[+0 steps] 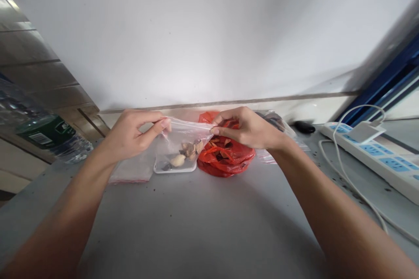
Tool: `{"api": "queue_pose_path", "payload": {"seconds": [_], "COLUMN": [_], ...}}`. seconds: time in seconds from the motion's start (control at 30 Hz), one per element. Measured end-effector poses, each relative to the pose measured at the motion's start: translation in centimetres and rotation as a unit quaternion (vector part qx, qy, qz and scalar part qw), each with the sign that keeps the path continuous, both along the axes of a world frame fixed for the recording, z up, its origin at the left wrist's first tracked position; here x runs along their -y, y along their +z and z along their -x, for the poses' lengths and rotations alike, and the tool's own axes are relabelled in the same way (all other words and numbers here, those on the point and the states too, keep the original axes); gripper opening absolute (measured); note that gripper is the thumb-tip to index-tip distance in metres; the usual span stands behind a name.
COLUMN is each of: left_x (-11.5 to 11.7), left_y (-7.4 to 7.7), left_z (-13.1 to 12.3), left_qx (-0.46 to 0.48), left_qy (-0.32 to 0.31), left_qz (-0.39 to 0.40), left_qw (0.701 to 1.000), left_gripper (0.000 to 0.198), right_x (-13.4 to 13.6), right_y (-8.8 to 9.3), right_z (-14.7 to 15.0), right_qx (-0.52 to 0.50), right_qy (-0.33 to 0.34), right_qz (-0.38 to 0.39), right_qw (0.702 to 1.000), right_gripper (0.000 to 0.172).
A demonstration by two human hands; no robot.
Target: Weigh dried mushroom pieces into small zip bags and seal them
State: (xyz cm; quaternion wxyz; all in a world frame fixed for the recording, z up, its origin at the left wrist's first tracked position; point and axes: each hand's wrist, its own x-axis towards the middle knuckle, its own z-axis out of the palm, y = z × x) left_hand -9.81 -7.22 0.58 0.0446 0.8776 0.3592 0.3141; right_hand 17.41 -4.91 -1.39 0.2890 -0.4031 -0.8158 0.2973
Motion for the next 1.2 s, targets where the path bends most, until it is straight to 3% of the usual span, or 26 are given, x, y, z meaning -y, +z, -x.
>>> {"api": "queue_pose_path", "payload": {"seconds": [0.3,0.4,0.53,0.63,0.7,0.83,0.97,1.1,1.2], "left_x": [-0.2,0.3,1.2,1.7,1.7,1.0,0.2,-0.1,0.0], "left_y": [-0.3,-0.3,-0.4,-0.5,-0.4,-0.6,-1.6,-3.3,-4.3], "left_z": [0.0,-0.5,-2.3,-3.7,-4.2,-4.1,-4.3,-5.3,-6.0], "left_qx": [0.028,0.076,0.094,0.113,0.139,0.184,0.105,-0.007,-0.050], "left_qy": [-0.029,-0.058,-0.099,-0.069,-0.021,0.043,0.017,-0.027,-0.039], "left_qz": [-0.007,-0.028,-0.072,-0.134,-0.169,-0.150,-0.005,0.097,0.124], "left_qw": [0.999,0.995,0.988,0.982,0.976,0.970,0.994,0.995,0.990], "left_gripper": [0.033,0.024,0.018,0.008,0.006,0.017,0.020,0.022,0.025], "right_x": [0.3,1.4,2.7,3.0,3.0,3.3,3.2,1.9,1.1], "right_y": [0.9,1.5,1.6,1.2,1.1,1.9,2.1,-1.0,-4.8], "right_z": [-0.2,0.5,2.1,2.1,0.9,-3.7,-8.3,-10.9,-11.8], "right_qx": [0.044,0.061,0.081,0.086,0.078,0.035,-0.003,0.071,0.198], "right_qy": [0.009,0.055,0.144,0.175,0.166,0.077,-0.104,-0.312,-0.270], "right_qz": [-0.009,0.014,0.102,0.136,0.111,0.023,-0.136,-0.319,-0.275], "right_qw": [0.999,0.997,0.981,0.971,0.977,0.996,0.985,0.892,0.901], "right_gripper": [0.033,0.027,0.029,0.027,0.030,0.033,0.026,0.037,0.046]}}
